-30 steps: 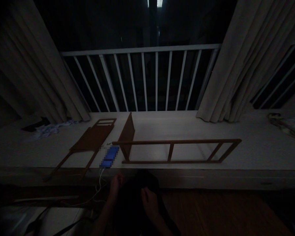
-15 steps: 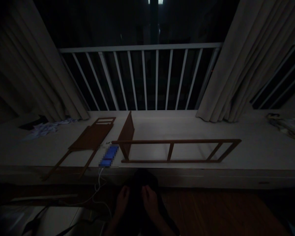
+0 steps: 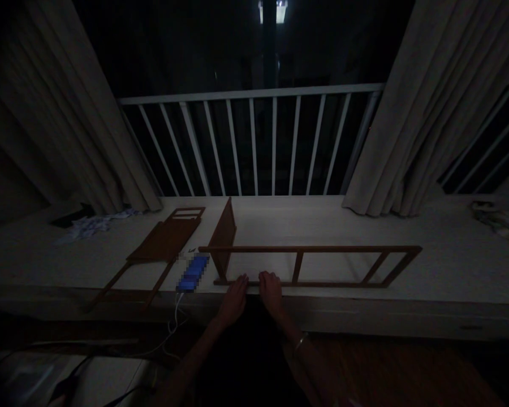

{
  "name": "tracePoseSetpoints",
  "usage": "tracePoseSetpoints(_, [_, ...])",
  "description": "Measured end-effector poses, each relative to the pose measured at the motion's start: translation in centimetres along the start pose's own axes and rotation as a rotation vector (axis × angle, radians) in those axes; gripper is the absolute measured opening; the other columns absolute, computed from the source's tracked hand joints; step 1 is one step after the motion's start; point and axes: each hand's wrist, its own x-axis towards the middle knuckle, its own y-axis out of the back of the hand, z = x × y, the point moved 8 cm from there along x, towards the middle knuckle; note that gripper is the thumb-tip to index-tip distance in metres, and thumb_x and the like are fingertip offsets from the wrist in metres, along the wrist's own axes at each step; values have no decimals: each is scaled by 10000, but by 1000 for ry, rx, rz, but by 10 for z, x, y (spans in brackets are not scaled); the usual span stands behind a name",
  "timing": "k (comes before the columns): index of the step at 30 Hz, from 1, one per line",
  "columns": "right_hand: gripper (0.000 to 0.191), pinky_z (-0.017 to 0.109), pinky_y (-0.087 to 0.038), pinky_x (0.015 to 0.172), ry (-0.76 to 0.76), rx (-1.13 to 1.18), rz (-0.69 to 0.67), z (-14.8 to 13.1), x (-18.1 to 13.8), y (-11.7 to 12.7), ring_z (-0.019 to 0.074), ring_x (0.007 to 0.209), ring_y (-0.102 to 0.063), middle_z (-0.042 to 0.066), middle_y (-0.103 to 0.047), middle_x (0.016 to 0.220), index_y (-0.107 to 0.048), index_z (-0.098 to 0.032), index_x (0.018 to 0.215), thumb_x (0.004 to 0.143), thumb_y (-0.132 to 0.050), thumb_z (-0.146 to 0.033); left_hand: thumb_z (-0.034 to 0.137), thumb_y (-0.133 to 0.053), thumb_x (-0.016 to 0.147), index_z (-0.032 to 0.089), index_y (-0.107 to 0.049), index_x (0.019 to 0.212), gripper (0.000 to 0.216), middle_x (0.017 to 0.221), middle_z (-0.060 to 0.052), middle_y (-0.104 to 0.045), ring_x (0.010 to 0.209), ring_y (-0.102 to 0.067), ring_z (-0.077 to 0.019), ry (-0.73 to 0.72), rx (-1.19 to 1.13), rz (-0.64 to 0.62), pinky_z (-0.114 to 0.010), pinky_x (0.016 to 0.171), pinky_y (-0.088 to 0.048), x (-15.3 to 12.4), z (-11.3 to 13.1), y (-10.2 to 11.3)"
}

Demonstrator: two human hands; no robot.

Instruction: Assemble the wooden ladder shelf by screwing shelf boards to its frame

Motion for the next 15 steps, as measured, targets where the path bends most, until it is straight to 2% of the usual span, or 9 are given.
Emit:
tracePoseSetpoints(3, [293, 287, -281, 774, 66, -185, -96, 4, 11, -14, 183, 865, -483, 76, -595, 821, -555, -177, 866, 889, -273, -253, 102, -278, 776, 123, -178, 1330, 563, 1407, -95, -164, 1304, -71, -190, -4, 38, -83, -442, 1056, -129, 4, -7, -19])
tracePoseSetpoints(5, [269, 293, -274, 776, 85, -260, -133, 8, 12, -24, 187, 873, -486, 78, -598, 832, -552, -178, 854, 885, -290, -228, 142, -259, 811, 135, -167, 1333, 531, 1411, -89, -147, 1305, -55, -181, -6, 42, -106, -433, 1059, -123, 4, -12, -24])
tracePoseSetpoints(11, [264, 287, -278, 730, 19, -343, -136, 21, 15, -44, 177, 823, -527, 86, -603, 865, -531, -167, 925, 893, -274, -217, 325, -231, 868, 178, -119, 1343, 510, 1419, -72, -106, 1305, -39, -169, -42, 27, -107, -414, 1061, -133, 1, -14, -18])
tracePoseSetpoints(15, [260, 278, -282, 685, 21, -393, -143, 23, 23, -53, 175, 780, -545, 85, -609, 850, -536, -159, 922, 892, -285, -219, 381, -220, 868, 181, -85, 1346, 536, 1421, -67, -94, 1305, -25, -166, -46, 28, -101, -411, 1063, -132, 3, -17, -16])
